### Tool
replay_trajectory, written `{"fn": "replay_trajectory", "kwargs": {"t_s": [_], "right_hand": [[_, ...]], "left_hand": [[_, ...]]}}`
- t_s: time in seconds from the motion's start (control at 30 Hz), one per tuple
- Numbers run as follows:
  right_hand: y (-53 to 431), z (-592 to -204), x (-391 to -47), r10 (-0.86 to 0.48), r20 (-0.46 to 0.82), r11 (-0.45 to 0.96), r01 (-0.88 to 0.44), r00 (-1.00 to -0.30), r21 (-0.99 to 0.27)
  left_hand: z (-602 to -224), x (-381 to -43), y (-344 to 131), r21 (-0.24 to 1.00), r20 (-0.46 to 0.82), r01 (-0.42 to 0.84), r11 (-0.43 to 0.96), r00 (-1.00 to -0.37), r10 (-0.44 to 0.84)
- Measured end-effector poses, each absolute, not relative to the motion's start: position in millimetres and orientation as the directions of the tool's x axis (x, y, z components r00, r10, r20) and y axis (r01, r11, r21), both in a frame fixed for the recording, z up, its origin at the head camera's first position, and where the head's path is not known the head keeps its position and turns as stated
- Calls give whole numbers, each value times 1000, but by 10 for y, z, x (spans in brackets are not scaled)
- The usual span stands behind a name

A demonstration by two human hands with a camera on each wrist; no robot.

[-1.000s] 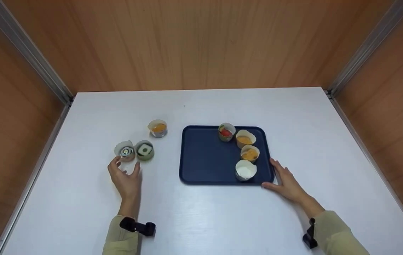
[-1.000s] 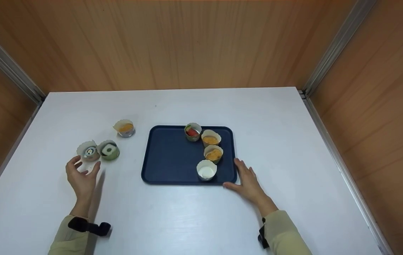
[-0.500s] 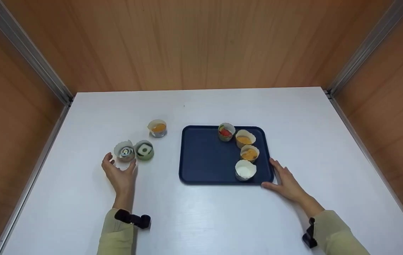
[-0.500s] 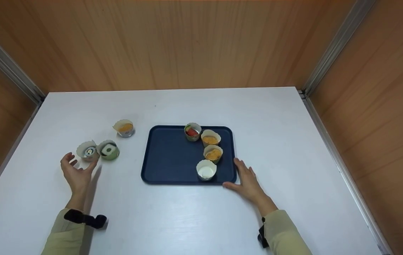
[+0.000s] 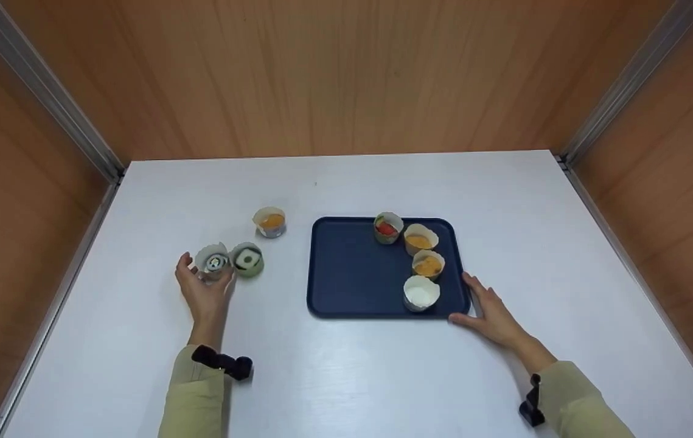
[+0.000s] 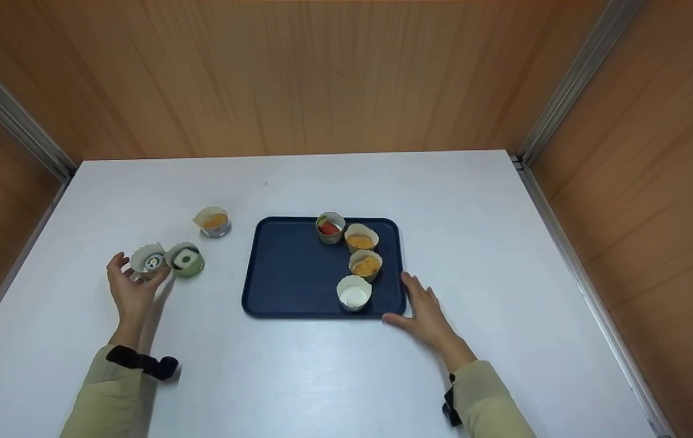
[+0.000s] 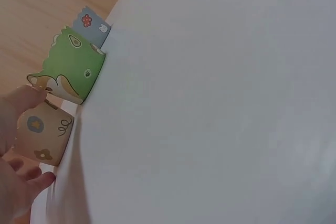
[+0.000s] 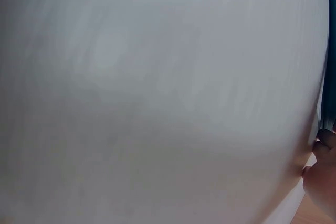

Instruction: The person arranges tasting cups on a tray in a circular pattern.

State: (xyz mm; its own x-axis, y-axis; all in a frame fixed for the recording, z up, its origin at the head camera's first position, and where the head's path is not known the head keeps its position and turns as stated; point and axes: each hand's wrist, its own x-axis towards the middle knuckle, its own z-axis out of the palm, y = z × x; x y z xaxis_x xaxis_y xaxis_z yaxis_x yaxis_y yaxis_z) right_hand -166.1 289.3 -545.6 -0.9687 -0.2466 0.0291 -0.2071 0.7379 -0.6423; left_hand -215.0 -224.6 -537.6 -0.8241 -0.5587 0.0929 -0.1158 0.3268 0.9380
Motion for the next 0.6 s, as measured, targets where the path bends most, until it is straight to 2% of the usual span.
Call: {"fn": "replay_trajectory", "kwargs": {"t_s": [0.37,0.6], "right_hand": [[2882,-5470,-1671,-238,63,741,-223,-969,-634],[2879,-5450,-1665,-229,21,744,-189,-973,-640]], "left_hand": [[-5441,-2240,-2289,955,113,-54,291,-842,-527],[-5452,-2261,-2314,951,121,-45,307,-856,-503]]}}
